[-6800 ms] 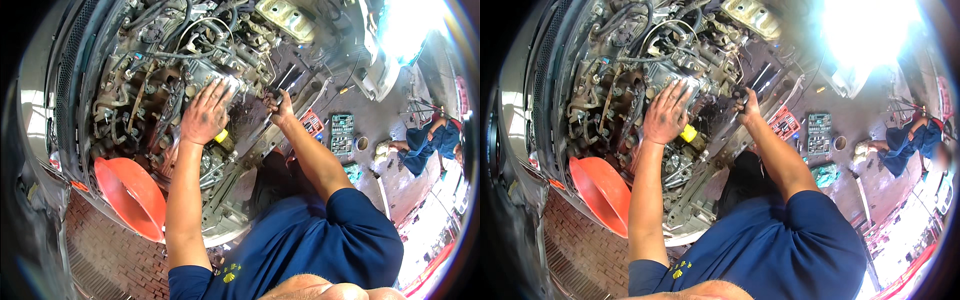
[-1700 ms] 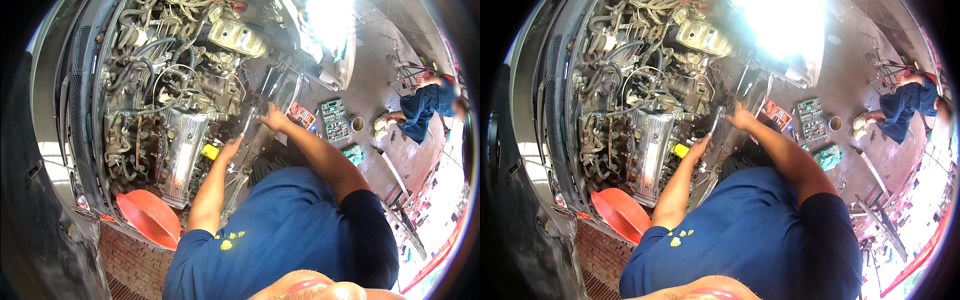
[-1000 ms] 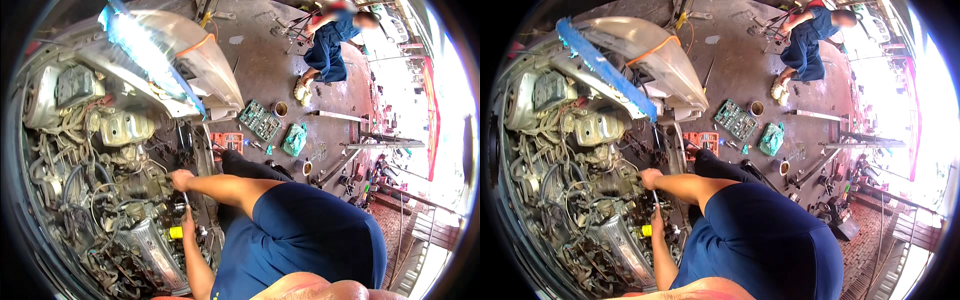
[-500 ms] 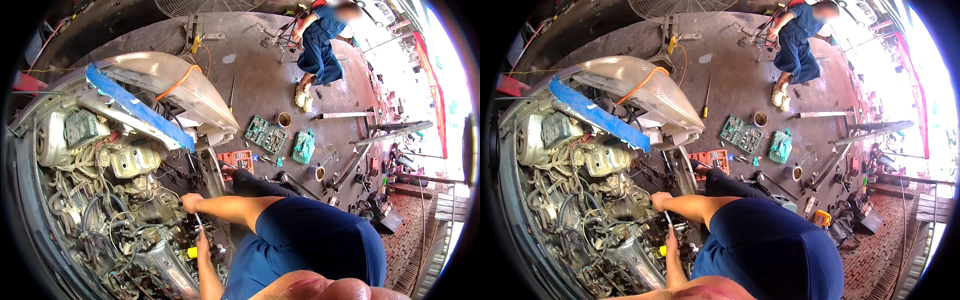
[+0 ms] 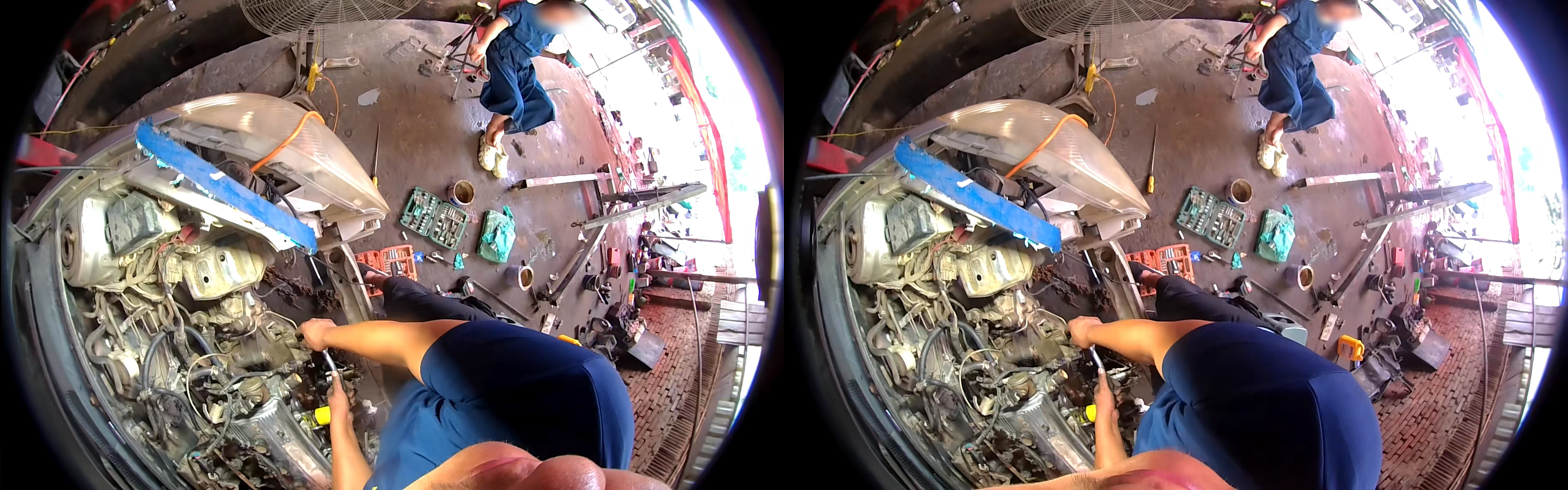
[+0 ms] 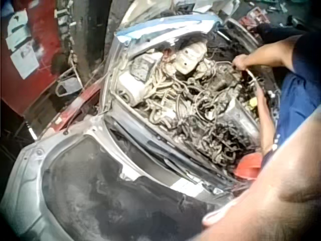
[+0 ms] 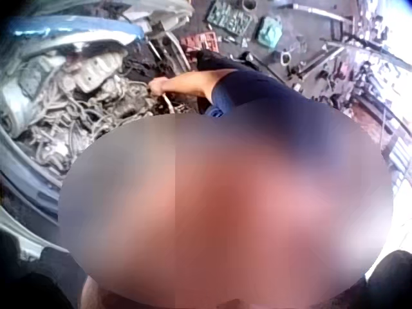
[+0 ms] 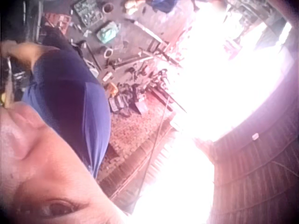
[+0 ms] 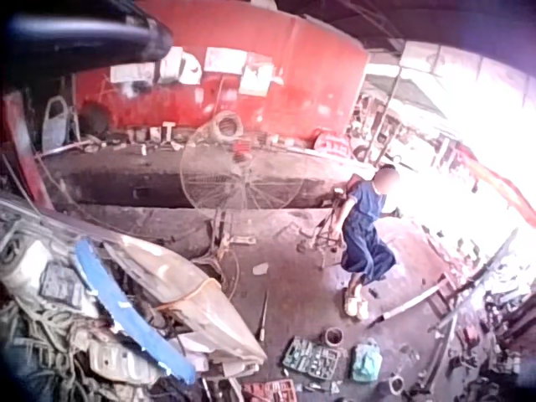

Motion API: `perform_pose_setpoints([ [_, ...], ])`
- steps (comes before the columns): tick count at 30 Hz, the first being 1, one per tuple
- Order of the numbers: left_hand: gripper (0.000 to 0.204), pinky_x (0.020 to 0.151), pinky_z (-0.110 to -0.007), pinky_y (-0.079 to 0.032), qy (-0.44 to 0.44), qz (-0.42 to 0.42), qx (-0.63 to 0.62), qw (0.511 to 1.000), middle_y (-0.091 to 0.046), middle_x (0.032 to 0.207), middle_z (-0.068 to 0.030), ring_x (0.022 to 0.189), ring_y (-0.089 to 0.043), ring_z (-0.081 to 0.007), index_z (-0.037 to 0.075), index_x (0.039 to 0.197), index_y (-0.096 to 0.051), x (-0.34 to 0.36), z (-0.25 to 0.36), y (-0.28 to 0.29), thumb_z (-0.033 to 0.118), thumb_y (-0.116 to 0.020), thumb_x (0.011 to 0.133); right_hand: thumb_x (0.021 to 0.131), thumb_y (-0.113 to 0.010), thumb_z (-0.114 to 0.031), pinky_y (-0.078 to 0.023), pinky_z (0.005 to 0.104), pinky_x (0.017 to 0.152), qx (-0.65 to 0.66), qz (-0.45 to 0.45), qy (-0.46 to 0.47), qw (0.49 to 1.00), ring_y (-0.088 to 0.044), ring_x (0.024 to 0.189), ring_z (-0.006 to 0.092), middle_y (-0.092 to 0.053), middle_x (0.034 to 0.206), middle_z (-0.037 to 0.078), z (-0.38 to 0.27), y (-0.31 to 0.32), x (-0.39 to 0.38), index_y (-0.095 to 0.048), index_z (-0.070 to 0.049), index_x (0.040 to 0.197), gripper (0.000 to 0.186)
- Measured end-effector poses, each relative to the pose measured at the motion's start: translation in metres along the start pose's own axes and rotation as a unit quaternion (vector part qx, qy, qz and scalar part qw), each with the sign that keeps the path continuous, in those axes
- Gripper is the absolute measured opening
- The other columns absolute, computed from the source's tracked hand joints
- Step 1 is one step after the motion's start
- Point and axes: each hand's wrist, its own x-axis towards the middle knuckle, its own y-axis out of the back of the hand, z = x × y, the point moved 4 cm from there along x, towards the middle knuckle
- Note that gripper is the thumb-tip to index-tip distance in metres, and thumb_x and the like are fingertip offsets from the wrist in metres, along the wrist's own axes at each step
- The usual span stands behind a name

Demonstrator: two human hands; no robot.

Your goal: The person works on a car engine with the hood open, using a wrench to tighten bolts on the engine block. They repeatedly reach into the engine bay, adjust components, and place tools on the ground.

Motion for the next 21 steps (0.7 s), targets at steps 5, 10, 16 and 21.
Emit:
perform_pose_setpoints([
  [5, 0.063, 0.061, -0.030, -0.038, -0.016, -0.019, 0.046, 0.999, -0.067, 0.084, -0.0035, 0.068, -0.055, -0.0133, 0.006, 0.109, -0.073, 0.000, -0.019, 0.016, 0.066, -0.056, 0.100, 0.084, -0.069, -0.034, -0.052, 0.0423, 0.107, -0.088, 0.119, 0.223, 0.963, -0.066, 0.123, 0.0315, -0.072, 0.129, 0.013, 0.021, -0.044, 0.015, -0.076, -0.014, 0.122, 0.043],
  [10, 0.057, 0.081, -0.035, -0.045, -0.167, -0.032, 0.037, 0.985, -0.066, 0.093, -0.0054, 0.087, -0.058, -0.0181, 0.000, 0.109, -0.072, 0.005, -0.008, 0.009, 0.056, -0.065, 0.099, 0.090, -0.063, -0.026, -0.054, 0.0438, 0.101, 0.051, 0.090, 0.105, 0.989, -0.070, 0.114, 0.0371, -0.074, 0.122, 0.019, 0.022, -0.009, -0.009, -0.075, -0.012, 0.125, 0.039],
  [16, 0.046, 0.079, -0.041, -0.054, -0.203, -0.022, 0.095, 0.974, -0.075, 0.085, -0.0178, 0.079, -0.070, -0.0291, -0.002, 0.104, -0.075, 0.022, -0.058, -0.027, 0.044, -0.074, 0.096, 0.094, -0.063, -0.023, -0.051, 0.0461, 0.107, 0.085, 0.065, 0.088, 0.990, -0.066, 0.120, 0.0414, -0.070, 0.125, 0.023, 0.029, -0.013, -0.050, -0.071, -0.007, 0.130, 0.040],
  [21, 0.046, 0.085, -0.047, -0.055, -0.252, 0.055, 0.111, 0.960, -0.076, 0.098, -0.0245, 0.094, -0.073, -0.0422, -0.001, 0.110, -0.073, 0.032, -0.064, -0.011, 0.042, -0.074, 0.094, 0.095, -0.063, -0.024, -0.050, 0.0465, 0.107, 0.062, 0.092, 0.134, 0.985, -0.064, 0.121, 0.0422, -0.069, 0.129, 0.023, 0.005, -0.018, -0.048, -0.069, -0.007, 0.133, 0.042],
])
